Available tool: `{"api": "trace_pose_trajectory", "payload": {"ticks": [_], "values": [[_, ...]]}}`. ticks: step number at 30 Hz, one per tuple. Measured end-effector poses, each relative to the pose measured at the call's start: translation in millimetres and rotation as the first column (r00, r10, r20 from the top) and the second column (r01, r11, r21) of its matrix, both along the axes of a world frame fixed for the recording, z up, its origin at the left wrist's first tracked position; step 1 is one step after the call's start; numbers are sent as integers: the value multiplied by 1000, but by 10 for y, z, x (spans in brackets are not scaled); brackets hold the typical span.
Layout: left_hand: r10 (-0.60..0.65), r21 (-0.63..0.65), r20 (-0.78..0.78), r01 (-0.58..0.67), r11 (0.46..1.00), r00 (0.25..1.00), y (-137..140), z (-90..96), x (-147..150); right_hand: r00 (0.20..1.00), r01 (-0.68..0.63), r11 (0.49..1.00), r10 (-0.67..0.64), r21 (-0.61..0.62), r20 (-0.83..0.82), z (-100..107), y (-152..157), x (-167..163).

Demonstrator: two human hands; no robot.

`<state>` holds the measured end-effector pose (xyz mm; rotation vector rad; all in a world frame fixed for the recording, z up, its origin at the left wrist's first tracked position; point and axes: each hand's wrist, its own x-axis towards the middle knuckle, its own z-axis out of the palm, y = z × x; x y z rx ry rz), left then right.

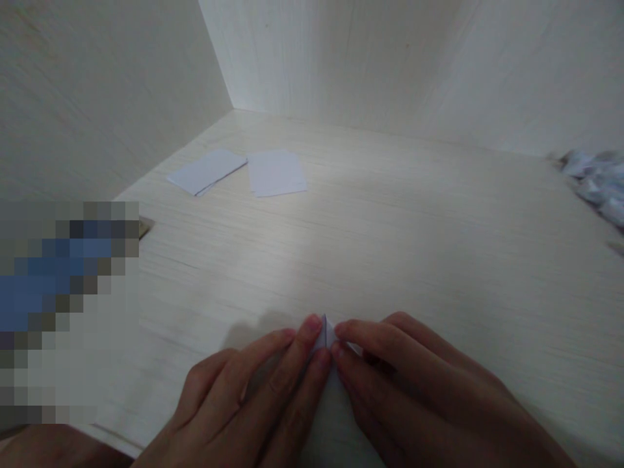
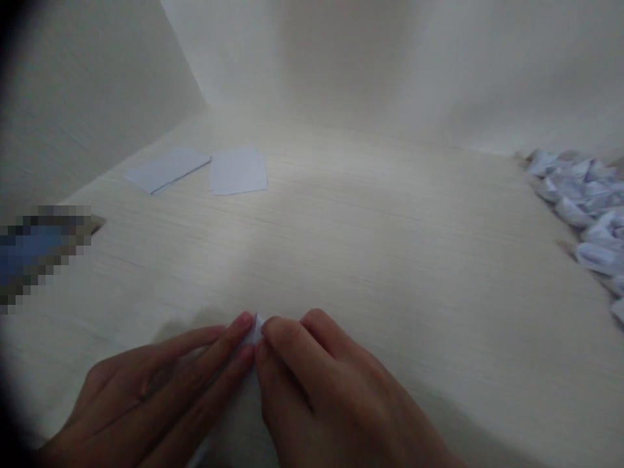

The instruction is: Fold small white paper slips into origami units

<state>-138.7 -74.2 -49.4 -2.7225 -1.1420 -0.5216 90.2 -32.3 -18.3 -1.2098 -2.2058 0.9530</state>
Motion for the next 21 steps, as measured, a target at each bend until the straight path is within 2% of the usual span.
{"api": "trace_pose_trajectory", "payload": {"ticks": [4, 9, 12, 16, 21], "values": [[27, 53, -29, -26, 998, 999, -8, -29, 19, 1000, -6, 1000, 6, 4, 21, -61, -7, -6], [-3, 46, -76, 7, 999, 997, -7, -17, 6, 999, 26, 1000, -27, 13, 35, -104, -14, -19], [-5, 34, -79, 8, 999, 997, -16, -17, 2, 997, -16, 997, 10, 79, 74, -105, -9, -23], [2, 17, -82, -1, 1000, 997, -26, -32, 12, 989, -89, 973, 61, 212, 137, -27, 15, -24], [-15, -19, -92, 13, 1000, 996, 0, 42, 23, 965, -160, 971, 115, 179, 235, 152, 119, -19]]}}
